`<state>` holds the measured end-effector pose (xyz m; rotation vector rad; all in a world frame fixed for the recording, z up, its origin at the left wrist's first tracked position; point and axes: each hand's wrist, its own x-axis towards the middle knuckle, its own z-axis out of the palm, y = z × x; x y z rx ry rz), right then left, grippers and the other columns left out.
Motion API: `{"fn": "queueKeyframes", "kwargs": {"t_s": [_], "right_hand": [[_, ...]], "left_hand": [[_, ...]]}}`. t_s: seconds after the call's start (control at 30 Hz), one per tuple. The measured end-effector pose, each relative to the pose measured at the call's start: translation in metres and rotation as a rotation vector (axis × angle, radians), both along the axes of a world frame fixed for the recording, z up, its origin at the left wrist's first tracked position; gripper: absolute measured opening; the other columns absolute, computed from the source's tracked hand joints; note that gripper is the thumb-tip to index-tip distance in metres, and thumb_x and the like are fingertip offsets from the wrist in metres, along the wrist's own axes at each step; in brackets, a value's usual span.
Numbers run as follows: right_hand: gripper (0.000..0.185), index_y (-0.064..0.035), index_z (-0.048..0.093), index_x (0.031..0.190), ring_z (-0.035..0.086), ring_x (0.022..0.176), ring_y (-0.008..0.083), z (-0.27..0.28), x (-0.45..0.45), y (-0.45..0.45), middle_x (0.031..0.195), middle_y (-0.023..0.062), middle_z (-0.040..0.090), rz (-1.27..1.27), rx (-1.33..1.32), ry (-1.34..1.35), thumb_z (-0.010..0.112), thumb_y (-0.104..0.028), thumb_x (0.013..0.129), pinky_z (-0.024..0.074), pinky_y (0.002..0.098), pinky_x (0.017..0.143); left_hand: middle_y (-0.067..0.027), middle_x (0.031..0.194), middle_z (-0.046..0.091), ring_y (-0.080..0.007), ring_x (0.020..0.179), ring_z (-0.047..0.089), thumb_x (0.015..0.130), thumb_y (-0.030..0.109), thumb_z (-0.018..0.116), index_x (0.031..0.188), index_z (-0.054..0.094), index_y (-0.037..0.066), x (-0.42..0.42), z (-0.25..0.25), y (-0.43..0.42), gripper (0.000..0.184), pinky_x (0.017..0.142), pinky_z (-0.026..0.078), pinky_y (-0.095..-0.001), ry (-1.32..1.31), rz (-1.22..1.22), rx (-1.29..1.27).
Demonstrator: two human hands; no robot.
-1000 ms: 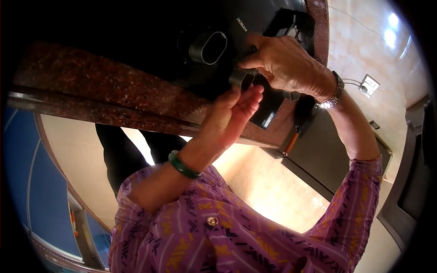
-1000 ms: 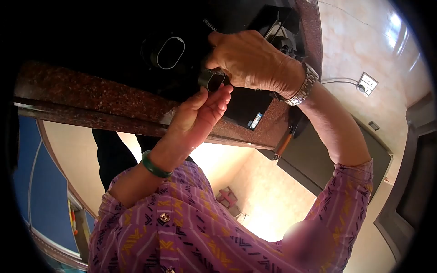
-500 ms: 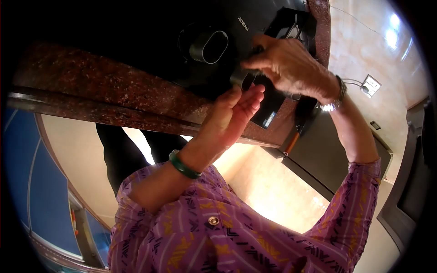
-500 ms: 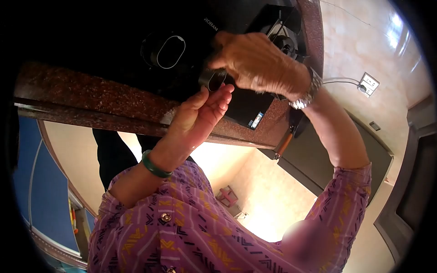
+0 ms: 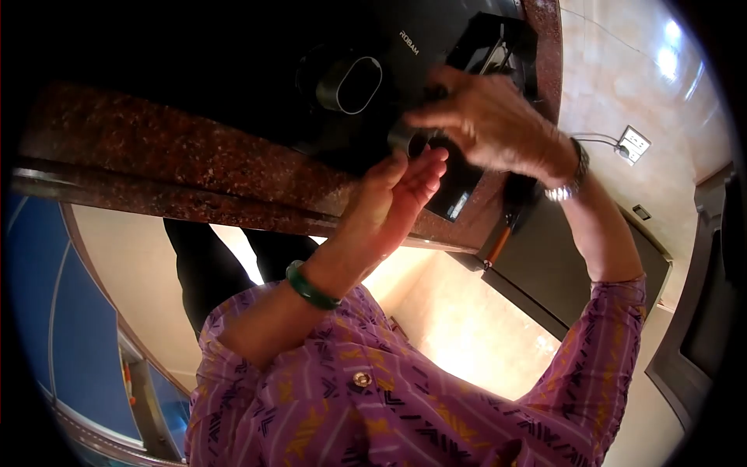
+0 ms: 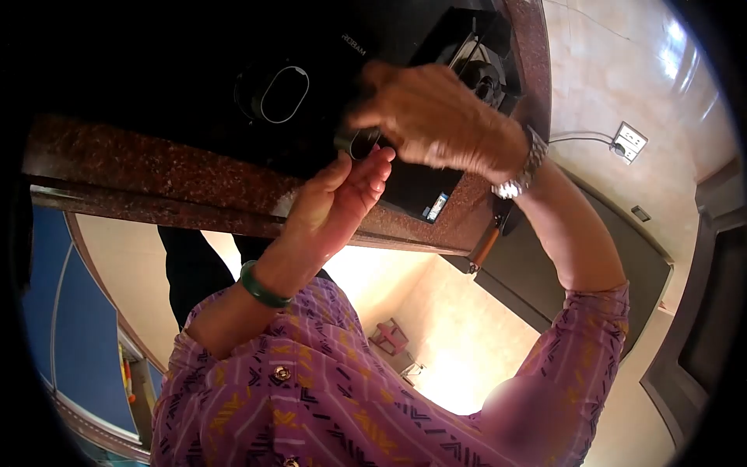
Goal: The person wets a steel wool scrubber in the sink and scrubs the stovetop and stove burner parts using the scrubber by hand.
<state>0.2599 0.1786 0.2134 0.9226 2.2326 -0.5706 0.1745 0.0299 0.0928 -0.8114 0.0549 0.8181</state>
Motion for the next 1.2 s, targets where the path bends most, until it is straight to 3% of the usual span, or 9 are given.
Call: {"fn": "queueKeyframes", "kwargs": {"t_s": [0.4, 0.5, 0.57, 0.67, 0.8, 0.9, 0.97, 1.1, 1.2], "right_hand": [[0.018, -0.0144, 0.07, 0.086, 0.064, 0.064, 0.025, 0.002, -0.014, -0.005, 0.081, 0.0071, 0.058, 0.152, -0.045, 0.036, 0.071, -0.01, 0.068, 0.049, 0.035, 0.049], [0.011, -0.0111, 0.069, 0.079, 0.064, 0.064, 0.0274, 0.003, -0.013, -0.003, 0.083, 0.0076, 0.059, 0.095, -0.037, -0.002, 0.07, -0.01, 0.068, 0.049, 0.0356, 0.049], [0.009, -0.0097, 0.068, 0.074, 0.064, 0.065, 0.0281, -0.001, -0.007, 0.012, 0.084, 0.0077, 0.059, 0.107, 0.032, -0.035, 0.071, -0.013, 0.067, 0.0503, 0.0376, 0.052], [0.008, -0.0096, 0.068, 0.076, 0.064, 0.066, 0.0285, 0.007, -0.026, -0.008, 0.081, 0.0096, 0.059, 0.115, -0.072, 0.031, 0.067, -0.009, 0.068, 0.05, 0.0382, 0.054], [0.009, -0.0101, 0.068, 0.076, 0.064, 0.068, 0.0287, -0.003, -0.009, 0.01, 0.081, 0.0087, 0.058, 0.09, 0.052, -0.015, 0.069, -0.012, 0.067, 0.0498, 0.0384, 0.054], [0.01, -0.0101, 0.067, 0.077, 0.063, 0.067, 0.0289, 0.005, -0.018, -0.002, 0.08, 0.0094, 0.057, 0.071, -0.047, 0.0, 0.067, -0.01, 0.067, 0.0489, 0.0389, 0.053], [0.011, -0.0107, 0.066, 0.076, 0.061, 0.065, 0.0292, 0.003, -0.018, -0.015, 0.079, 0.0096, 0.056, 0.008, -0.124, 0.095, 0.066, -0.007, 0.066, 0.047, 0.0396, 0.051], [0.014, -0.0118, 0.067, 0.078, 0.061, 0.065, 0.0286, -0.002, 0.002, 0.007, 0.081, 0.0082, 0.056, 0.078, 0.02, 0.034, 0.067, -0.008, 0.065, 0.0488, 0.0407, 0.053], [0.026, -0.0136, 0.071, 0.089, 0.063, 0.071, 0.0256, 0.003, -0.014, -0.008, 0.082, 0.0076, 0.059, -0.022, -0.127, 0.045, 0.064, -0.006, 0.065, 0.0497, 0.0379, 0.057]], "left_hand": [[-0.0154, 0.113, 0.061, -0.0228, 0.101, 0.06, 0.097, 0.02, 0.054, 0.119, 0.051, -0.001, -0.001, -0.001, 0.003, 0.03, 0.09, 0.052, -0.0338, -0.03, -0.032, 0.009], [-0.0161, 0.114, 0.061, -0.0225, 0.101, 0.061, 0.098, 0.018, 0.052, 0.118, 0.051, -0.001, 0.006, -0.004, -0.003, 0.028, 0.09, 0.052, -0.0342, -0.031, 0.153, 0.108], [-0.0171, 0.114, 0.061, -0.023, 0.101, 0.061, 0.098, 0.018, 0.051, 0.117, 0.051, -0.001, -0.004, 0.005, 0.006, 0.027, 0.09, 0.052, -0.0348, -0.01, -0.046, -0.017], [-0.0178, 0.115, 0.06, -0.0235, 0.102, 0.061, 0.099, 0.017, 0.05, 0.117, 0.051, -0.002, 0.009, -0.008, -0.006, 0.026, 0.091, 0.052, -0.0352, -0.161, 0.216, 0.051], [-0.0177, 0.115, 0.06, -0.0238, 0.104, 0.06, 0.099, 0.017, 0.05, 0.117, 0.051, -0.002, -0.002, 0.0, 0.0, 0.026, 0.091, 0.051, -0.035, -0.051, 0.012, 0.005], [-0.0177, 0.116, 0.06, -0.024, 0.105, 0.06, 0.098, 0.018, 0.052, 0.118, 0.051, -0.002, -0.002, -0.002, 0.001, 0.027, 0.091, 0.051, -0.035, -0.107, 0.012, 0.0], [-0.0186, 0.12, 0.059, -0.0253, 0.105, 0.059, 0.089, 0.017, 0.066, 0.117, 0.052, -0.003, 0.003, -0.002, -0.001, 0.037, 0.089, 0.05, -0.036, 0.056, 0.041, 0.038], [-0.0187, 0.12, 0.059, -0.0246, 0.103, 0.059, 0.09, 0.017, 0.065, 0.118, 0.051, -0.003, -0.003, -0.002, 0.004, 0.037, 0.088, 0.05, -0.0348, -0.058, 0.0, 0.007], [-0.019, 0.12, 0.058, -0.0244, 0.103, 0.059, 0.091, 0.017, 0.064, 0.12, 0.05, -0.004, 0.002, 0.0, -0.002, 0.038, 0.087, 0.05, -0.0339, 0.016, 0.046, 0.035]]}}
